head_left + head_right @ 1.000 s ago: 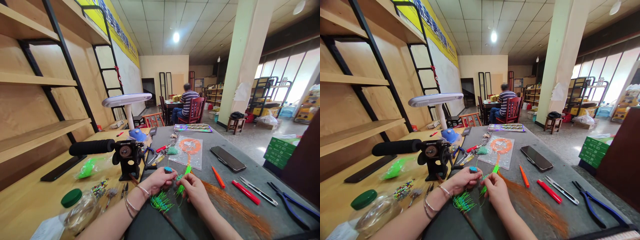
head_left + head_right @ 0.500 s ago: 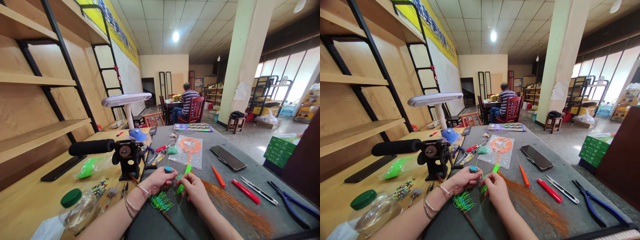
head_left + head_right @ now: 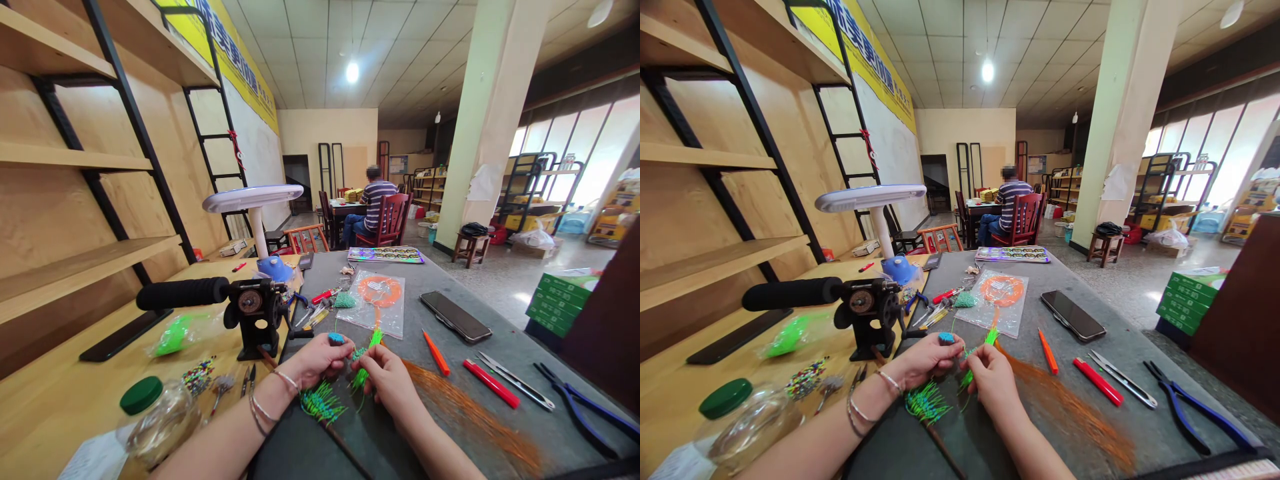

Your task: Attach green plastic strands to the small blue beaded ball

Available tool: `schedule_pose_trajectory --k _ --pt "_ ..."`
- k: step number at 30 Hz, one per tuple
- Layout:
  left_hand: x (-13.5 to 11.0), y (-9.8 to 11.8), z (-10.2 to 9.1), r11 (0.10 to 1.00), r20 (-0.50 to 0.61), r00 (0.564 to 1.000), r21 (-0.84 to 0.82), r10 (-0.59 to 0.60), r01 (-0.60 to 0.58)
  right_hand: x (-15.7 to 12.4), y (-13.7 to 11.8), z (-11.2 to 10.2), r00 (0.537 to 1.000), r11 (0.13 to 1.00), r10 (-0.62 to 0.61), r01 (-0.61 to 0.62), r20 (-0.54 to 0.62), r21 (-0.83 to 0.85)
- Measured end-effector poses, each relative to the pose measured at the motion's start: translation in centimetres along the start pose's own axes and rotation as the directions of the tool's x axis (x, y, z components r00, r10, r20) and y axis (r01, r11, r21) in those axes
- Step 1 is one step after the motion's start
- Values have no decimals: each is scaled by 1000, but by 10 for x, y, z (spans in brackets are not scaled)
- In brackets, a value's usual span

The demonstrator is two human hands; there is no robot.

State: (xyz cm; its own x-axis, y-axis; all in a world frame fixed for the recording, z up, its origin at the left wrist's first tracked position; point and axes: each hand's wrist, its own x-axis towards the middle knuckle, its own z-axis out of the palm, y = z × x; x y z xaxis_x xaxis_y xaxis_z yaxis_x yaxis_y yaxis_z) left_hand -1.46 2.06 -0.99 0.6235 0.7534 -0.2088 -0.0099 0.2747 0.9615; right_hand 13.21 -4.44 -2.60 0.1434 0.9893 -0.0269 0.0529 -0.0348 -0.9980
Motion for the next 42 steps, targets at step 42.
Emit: schedule_pose_trajectory --k 42 --pt "-24 26 28 891 -157 922 355 355 -283 -10 -10 -5 994 986 -38 21 98 168"
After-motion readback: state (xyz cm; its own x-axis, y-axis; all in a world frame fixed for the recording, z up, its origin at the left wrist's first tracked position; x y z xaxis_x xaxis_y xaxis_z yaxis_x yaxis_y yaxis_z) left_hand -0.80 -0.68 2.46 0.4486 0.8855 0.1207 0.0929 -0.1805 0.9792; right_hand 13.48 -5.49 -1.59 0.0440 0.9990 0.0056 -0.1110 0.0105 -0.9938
